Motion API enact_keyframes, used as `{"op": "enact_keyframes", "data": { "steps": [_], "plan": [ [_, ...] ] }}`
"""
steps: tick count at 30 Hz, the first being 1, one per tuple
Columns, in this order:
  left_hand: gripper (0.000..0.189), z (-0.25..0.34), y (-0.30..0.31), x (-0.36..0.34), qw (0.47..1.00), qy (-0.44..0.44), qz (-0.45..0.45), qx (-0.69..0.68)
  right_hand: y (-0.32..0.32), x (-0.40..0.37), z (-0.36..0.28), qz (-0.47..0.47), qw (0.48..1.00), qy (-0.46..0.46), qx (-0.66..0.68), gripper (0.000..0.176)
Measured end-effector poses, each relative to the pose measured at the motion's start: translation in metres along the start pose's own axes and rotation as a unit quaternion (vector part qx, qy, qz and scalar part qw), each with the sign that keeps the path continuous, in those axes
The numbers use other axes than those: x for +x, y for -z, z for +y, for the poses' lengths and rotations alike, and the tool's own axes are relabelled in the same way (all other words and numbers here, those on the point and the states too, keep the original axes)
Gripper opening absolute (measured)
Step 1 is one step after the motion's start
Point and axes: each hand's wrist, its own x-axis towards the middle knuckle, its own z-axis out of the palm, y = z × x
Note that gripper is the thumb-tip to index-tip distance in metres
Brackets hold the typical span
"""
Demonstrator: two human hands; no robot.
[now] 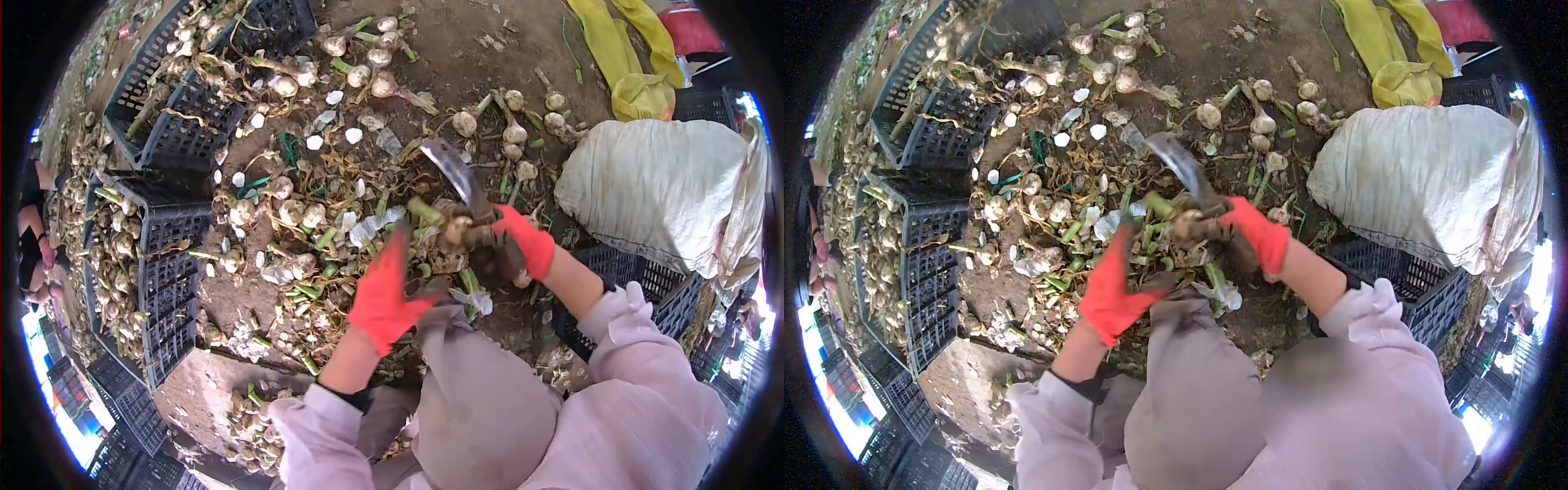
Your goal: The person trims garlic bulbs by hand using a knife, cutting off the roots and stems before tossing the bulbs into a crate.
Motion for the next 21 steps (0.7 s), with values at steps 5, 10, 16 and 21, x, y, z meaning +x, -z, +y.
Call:
{"op": "enact_keyframes", "data": {
  "steps": [5, 10, 16, 21],
  "plan": [
    [0.08, 0.02, -0.01, -0.005, 0.938, 0.099, 0.014, -0.331, -0.062, -0.054, -0.019, -0.173, 0.984, -0.037, -0.026, 0.03],
    [0.065, 0.016, -0.012, -0.031, 0.837, 0.179, 0.1, -0.507, -0.064, -0.059, -0.011, 0.017, 0.887, 0.168, -0.43, 0.034],
    [0.064, -0.002, -0.031, -0.042, 0.956, 0.095, 0.016, -0.276, -0.065, -0.05, -0.008, -0.037, 0.615, 0.343, -0.708, 0.052],
    [0.073, 0.017, -0.021, -0.035, 0.908, 0.172, 0.075, -0.374, -0.061, -0.047, -0.004, -0.03, 0.594, 0.345, -0.726, 0.052]
  ]
}}
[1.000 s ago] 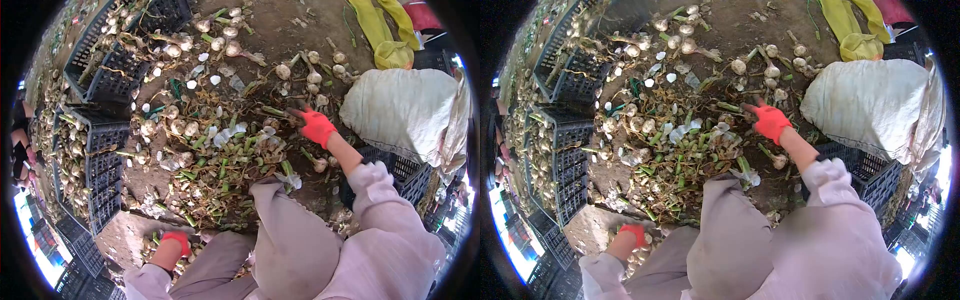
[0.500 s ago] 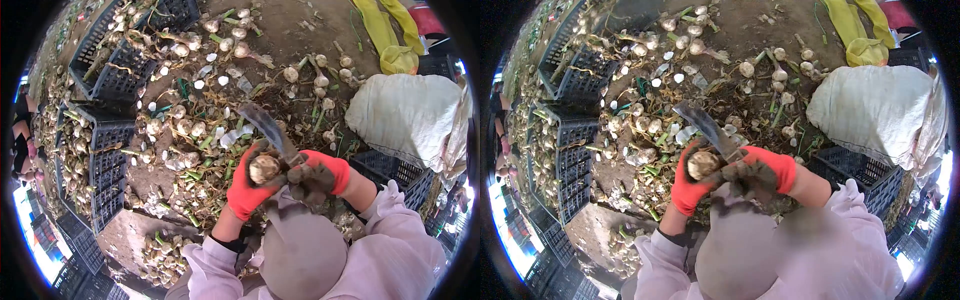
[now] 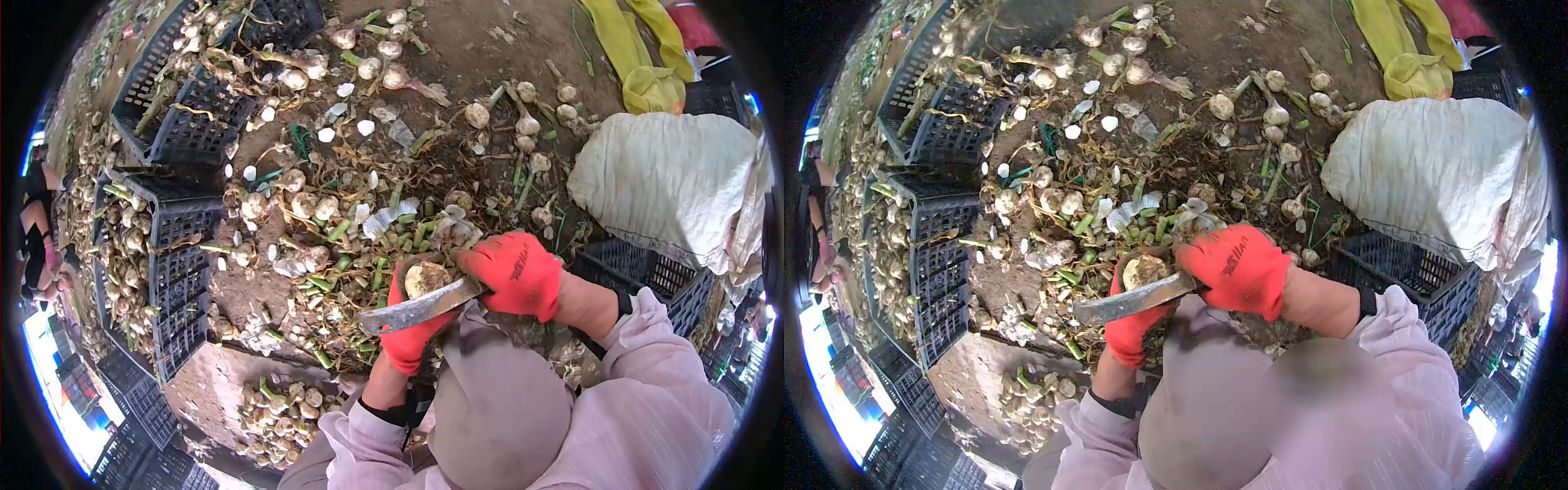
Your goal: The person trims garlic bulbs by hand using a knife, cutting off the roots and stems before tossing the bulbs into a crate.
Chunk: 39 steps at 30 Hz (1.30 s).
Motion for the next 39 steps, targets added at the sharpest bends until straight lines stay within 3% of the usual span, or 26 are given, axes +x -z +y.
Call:
{"op": "enact_keyframes", "data": {
  "steps": [3, 6, 9, 10, 11, 13, 14, 15, 16, 19, 20, 21, 23, 24, 27, 28, 31, 34, 37, 38, 39],
  "plan": [
    [0.068, -0.009, -0.005, -0.002, 0.999, 0.007, 0.014, -0.051, -0.001, 0.0, 0.003, -0.019, 1.0, 0.0, 0.02, 0.05],
    [0.065, -0.006, -0.01, -0.004, 0.991, -0.053, -0.008, 0.123, -0.013, -0.002, 0.018, 0.033, 0.999, 0.011, 0.032, 0.039],
    [0.064, -0.009, -0.015, -0.01, 0.999, 0.006, 0.03, 0.018, -0.016, -0.003, 0.032, 0.008, 1.0, -0.02, 0.005, 0.036],
    [0.068, 0.004, -0.008, -0.017, 0.996, 0.007, 0.0, -0.085, -0.017, -0.005, 0.062, -0.022, 0.989, -0.148, 0.013, 0.033],
    [0.071, 0.027, -0.007, -0.028, 0.999, 0.012, -0.027, -0.044, -0.018, -0.012, 0.086, -0.051, 0.959, -0.279, 0.025, 0.031],
    [0.077, 0.029, 0.003, -0.026, 0.998, -0.012, -0.043, -0.035, -0.013, -0.014, 0.085, 0.088, 0.949, -0.272, 0.137, 0.026],
    [0.078, 0.032, 0.001, -0.027, 0.996, 0.051, -0.02, -0.075, -0.012, -0.023, 0.076, 0.154, 0.927, -0.278, 0.198, 0.024],
    [0.079, 0.038, 0.0, -0.022, 0.988, 0.105, -0.002, -0.114, -0.011, -0.025, 0.065, 0.137, 0.926, -0.276, 0.22, 0.024],
    [0.08, 0.025, 0.0, -0.014, 0.992, 0.013, -0.023, -0.121, -0.007, -0.016, 0.056, 0.124, 0.926, -0.267, 0.237, 0.023],
    [0.081, 0.009, -0.003, -0.004, 0.999, -0.042, 0.007, -0.013, 0.015, 0.0, 0.034, 0.071, 0.93, -0.255, 0.256, 0.023],
    [0.082, 0.002, 0.0, -0.002, 0.981, -0.123, -0.015, 0.147, 0.024, 0.003, 0.029, 0.06, 0.938, -0.234, 0.246, 0.024],
    [0.077, 0.013, -0.002, 0.001, 0.938, -0.136, -0.083, 0.309, 0.027, 0.005, 0.028, 0.05, 0.946, -0.213, 0.237, 0.024],
    [0.067, 0.042, -0.009, 0.006, 0.761, -0.146, -0.21, 0.596, 0.024, 0.011, 0.035, -0.007, 0.987, -0.108, 0.118, 0.032],
    [0.055, 0.029, -0.015, 0.005, 0.695, -0.185, -0.231, 0.655, 0.024, 0.013, 0.038, -0.036, 0.996, -0.056, 0.057, 0.036],
    [0.043, -0.007, -0.026, 0.001, 0.72, -0.243, -0.24, 0.604, 0.03, 0.029, 0.028, -0.222, 0.974, -0.036, -0.005, 0.042],
    [0.035, -0.005, -0.03, 0.003, 0.725, -0.19, -0.291, 0.594, 0.026, 0.03, 0.029, -0.237, 0.971, -0.009, -0.021, 0.044],
    [0.031, -0.01, -0.033, 0.0, 0.773, -0.188, -0.247, 0.554, 0.025, 0.03, 0.027, -0.22, 0.975, 0.009, -0.013, 0.031],
    [0.033, 0.019, -0.028, 0.003, 0.573, -0.264, -0.409, 0.659, 0.039, 0.03, 0.022, -0.289, 0.947, -0.116, 0.077, 0.028],
    [0.039, 0.042, -0.001, 0.002, 0.593, -0.309, -0.33, 0.667, 0.006, 0.002, 0.088, -0.252, 0.935, -0.185, -0.169, 0.023],
    [0.051, 0.044, 0.01, 0.002, 0.697, -0.24, -0.308, 0.602, 0.008, -0.003, 0.089, -0.166, 0.955, -0.228, -0.087, 0.022],
    [0.053, 0.042, 0.014, 0.0, 0.836, -0.157, -0.257, 0.459, 0.01, -0.01, 0.085, -0.082, 0.96, -0.267, -0.003, 0.021]
  ]
}}
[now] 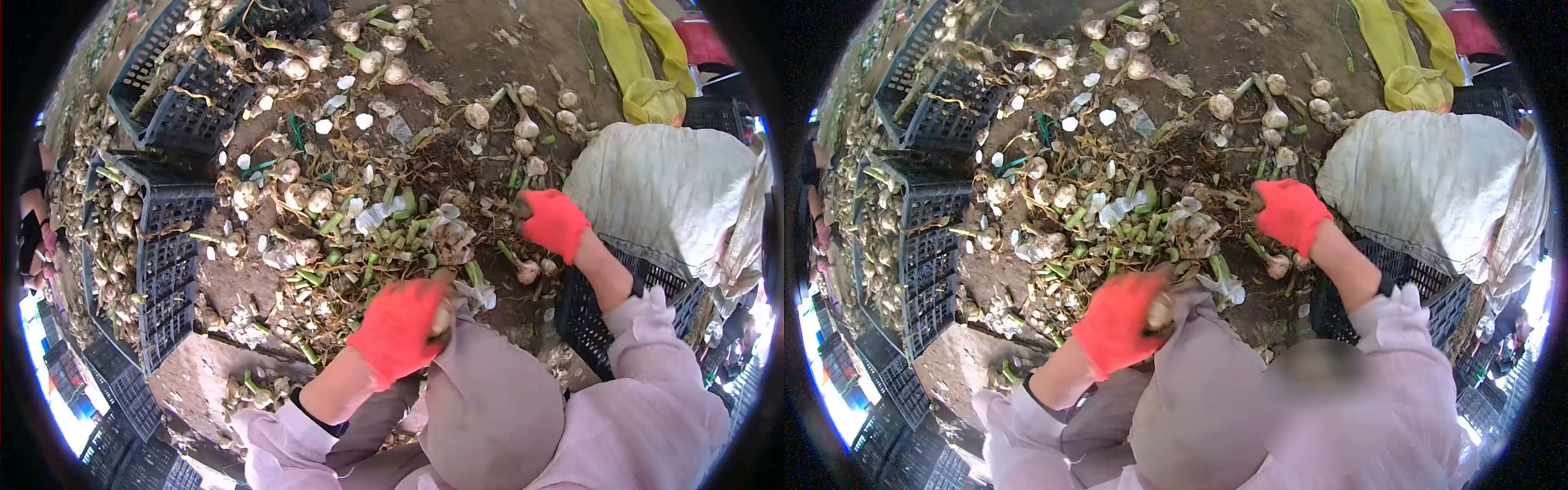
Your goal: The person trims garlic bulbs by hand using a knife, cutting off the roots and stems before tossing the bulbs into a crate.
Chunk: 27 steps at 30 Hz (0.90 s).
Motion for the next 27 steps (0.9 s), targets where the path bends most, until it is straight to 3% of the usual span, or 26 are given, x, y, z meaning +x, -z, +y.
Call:
{"op": "enact_keyframes", "data": {
  "steps": [1, 2, 3, 6, 8, 9, 10, 11, 14, 17, 20, 23, 24, 26, 27],
  "plan": [
    [0.057, -0.001, -0.003, -0.006, 0.975, 0.079, 0.056, -0.2, -0.002, -0.014, -0.003, 0.054, 0.992, -0.036, 0.11, 0.02],
    [0.06, -0.001, -0.007, -0.012, 0.903, 0.155, 0.107, -0.386, -0.005, -0.028, -0.015, 0.057, 0.988, 0.0, 0.143, 0.02],
    [0.072, -0.01, -0.028, -0.013, 0.81, 0.168, 0.14, -0.544, -0.004, -0.035, -0.034, 0.068, 0.982, 0.041, 0.172, 0.02],
    [0.073, -0.031, -0.064, -0.009, 0.915, 0.123, 0.19, -0.334, -0.01, -0.044, -0.065, 0.04, 0.973, 0.17, 0.149, 0.024],
    [0.076, -0.044, -0.067, -0.005, 0.972, -0.028, 0.222, -0.071, -0.015, -0.047, -0.076, 0.017, 0.969, 0.222, 0.104, 0.027],
    [0.075, -0.028, -0.065, -0.006, 0.91, 0.077, 0.253, -0.319, -0.017, -0.047, -0.08, 0.013, 0.97, 0.228, 0.085, 0.028],
    [0.075, -0.019, -0.064, -0.006, 0.777, 0.176, 0.265, -0.543, -0.019, -0.047, -0.083, 0.009, 0.97, 0.235, 0.065, 0.029],
    [0.076, -0.019, -0.067, -0.005, 0.765, 0.17, 0.275, -0.557, -0.019, -0.047, -0.084, 0.005, 0.971, 0.235, 0.052, 0.032],
    [0.074, -0.017, -0.065, -0.008, 0.825, 0.154, 0.269, -0.473, -0.022, -0.048, -0.084, 0.019, 0.972, 0.232, 0.041, 0.032],
    [0.07, -0.012, -0.063, -0.01, 0.833, 0.165, 0.253, -0.463, -0.028, -0.046, -0.08, 0.02, 0.973, 0.226, 0.045, 0.032],
    [0.067, 0.001, -0.053, -0.008, 0.792, 0.166, 0.251, -0.532, -0.031, -0.045, -0.077, 0.021, 0.969, 0.236, 0.065, 0.029],
    [0.06, 0.016, -0.037, -0.015, 0.645, 0.341, 0.176, -0.661, -0.045, -0.032, -0.058, 0.072, 0.974, 0.206, 0.067, 0.033],
    [0.05, 0.018, -0.044, -0.02, 0.78, 0.192, 0.225, -0.551, -0.049, -0.02, -0.041, 0.026, 0.995, 0.088, 0.038, 0.03],
    [0.045, 0.017, -0.039, -0.02, 0.781, 0.164, 0.289, -0.529, -0.036, -0.026, -0.029, 0.146, 0.981, 0.033, 0.126, 0.031],
    [0.048, 0.013, -0.029, -0.021, 0.73, 0.243, 0.28, -0.573, -0.038, -0.026, -0.027, 0.158, 0.958, 0.001, 0.24, 0.031]
  ]
}}
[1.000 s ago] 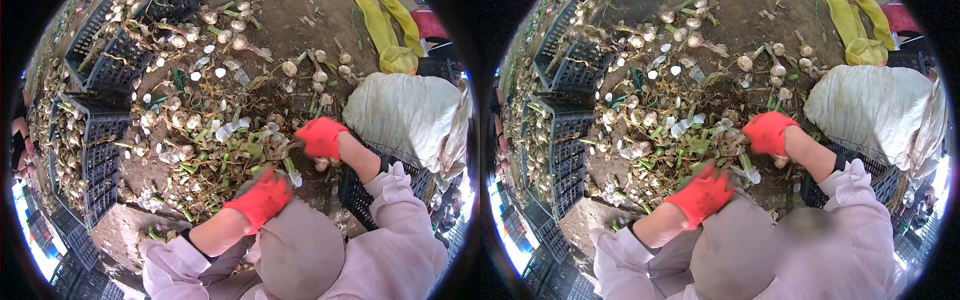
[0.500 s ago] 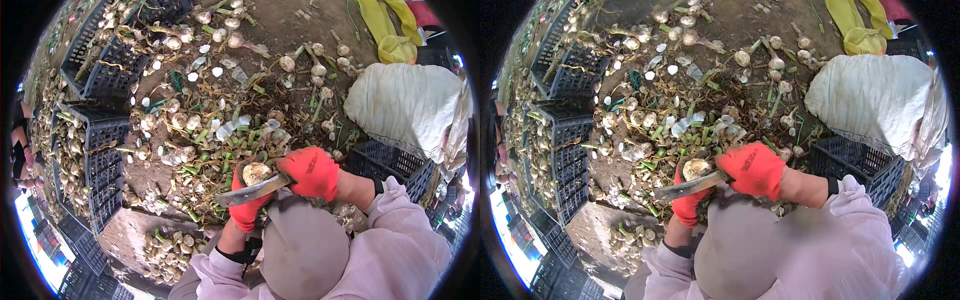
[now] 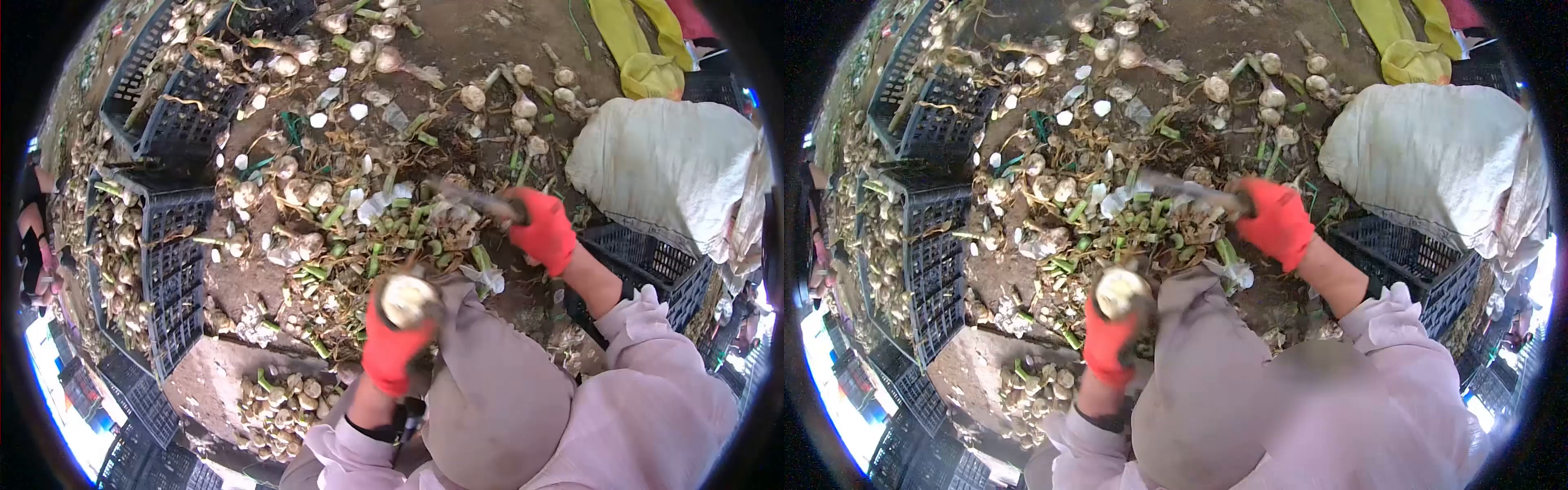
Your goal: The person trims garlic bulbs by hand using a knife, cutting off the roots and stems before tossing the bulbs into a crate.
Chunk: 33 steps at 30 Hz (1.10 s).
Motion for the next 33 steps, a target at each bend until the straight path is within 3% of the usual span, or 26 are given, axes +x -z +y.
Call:
{"op": "enact_keyframes", "data": {
  "steps": [1, 2, 3, 4, 5, 6, 7, 8, 11, 12, 14, 16, 18, 20, 21, 24, 25, 26, 28, 31, 32, 33],
  "plan": [
    [0.05, 0.012, 0.012, 0.005, 0.995, 0.087, 0.037, -0.038, 0.001, 0.0, 0.003, 0.027, 0.993, -0.05, 0.108, 0.032],
    [0.057, 0.01, 0.037, 0.009, 0.992, 0.111, 0.017, -0.057, 0.001, 0.005, 0.013, 0.04, 0.988, -0.072, 0.128, 0.033],
    [0.07, -0.007, 0.077, 0.015, 0.989, 0.135, 0.016, 0.059, -0.003, 0.012, 0.03, 0.054, 0.983, -0.094, 0.147, 0.034],
    [0.087, -0.01, 0.116, 0.015, 0.949, 0.202, 0.035, 0.238, -0.007, 0.02, 0.047, 0.068, 0.977, -0.118, 0.165, 0.035],
    [0.086, -0.012, 0.153, 0.009, 0.846, 0.215, 0.019, 0.488, -0.014, 0.028, 0.063, 0.062, 0.975, -0.132, 0.168, 0.037],
    [0.088, -0.02, 0.204, 0.002, 0.664, 0.334, -0.047, 0.667, -0.022, 0.037, 0.08, 0.054, 0.973, -0.145, 0.172, 0.04],
    [0.085, -0.009, 0.219, -0.01, 0.477, 0.355, -0.282, 0.752, -0.026, 0.041, 0.088, 0.045, 0.97, -0.158, 0.178, 0.042],
    [0.083, -0.003, 0.216, -0.014, 0.473, 0.377, -0.279, 0.746, -0.02, 0.044, 0.061, -0.007, 0.985, -0.168, 0.048, 0.047],
    [0.079, 0.007, 0.205, -0.025, 0.465, 0.443, -0.268, 0.718, -0.063, 0.059, 0.067, -0.035, 0.987, -0.124, 0.092, 0.048],
    [0.077, 0.006, 0.201, -0.028, 0.465, 0.464, -0.261, 0.707, -0.071, 0.064, 0.063, -0.018, 0.996, -0.075, 0.043, 0.046],
    [0.072, 0.001, 0.17, -0.002, 0.631, 0.374, -0.136, 0.666, -0.082, 0.07, 0.056, 0.017, 0.998, 0.026, -0.055, 0.041],
    [0.064, -0.003, 0.127, 0.022, 0.855, 0.259, -0.078, 0.443, -0.076, 0.071, 0.044, 0.034, 0.978, -0.058, 0.198, 0.033],
    [0.051, -0.015, 0.079, 0.047, 0.965, 0.228, -0.054, 0.116, -0.078, 0.068, 0.046, 0.08, 0.877, -0.109, 0.462, 0.025],
    [0.046, -0.002, 0.024, 0.057, 0.968, 0.236, -0.076, -0.047, -0.056, 0.044, 0.002, 0.006, 0.767, -0.117, 0.631, 0.026],
    [0.043, -0.004, 0.001, 0.059, 0.975, 0.181, -0.063, -0.111, -0.047, 0.03, -0.019, -0.032, 0.698, -0.118, 0.706, 0.027],
    [0.04, -0.014, -0.027, 0.059, 0.968, -0.023, -0.098, -0.229, -0.053, -0.007, -0.041, -0.113, 0.666, -0.159, 0.72, 0.028],
    [0.041, -0.017, -0.027, 0.059, 0.955, -0.094, -0.12, -0.253, -0.049, -0.008, -0.042, -0.147, 0.712, -0.176, 0.664, 0.029],
    [0.051, -0.021, -0.017, 0.054, 0.954, 0.007, -0.112, -0.279, -0.043, -0.011, -0.039, -0.179, 0.752, -0.192, 0.605, 0.03],
    [0.059, -0.019, -0.012, 0.042, 0.972, -0.03, -0.079, -0.22, -0.045, -0.011, -0.028, -0.218, 0.801, -0.198, 0.522, 0.034],
    [0.065, -0.016, 0.004, 0.034, 0.989, -0.025, -0.065, -0.131, -0.006, -0.005, -0.041, -0.112, 0.963, -0.08, 0.231, 0.036],
    [0.063, -0.016, 0.006, 0.03, 0.992, -0.009, -0.054, -0.116, -0.006, -0.005, -0.037, -0.085, 0.986, 0.058, 0.135, 0.038],
    [0.062, -0.018, 0.008, 0.026, 0.994, 0.007, -0.045, -0.1, -0.004, -0.004, -0.041, -0.105, 0.986, 0.113, 0.062, 0.036]
  ]
}}
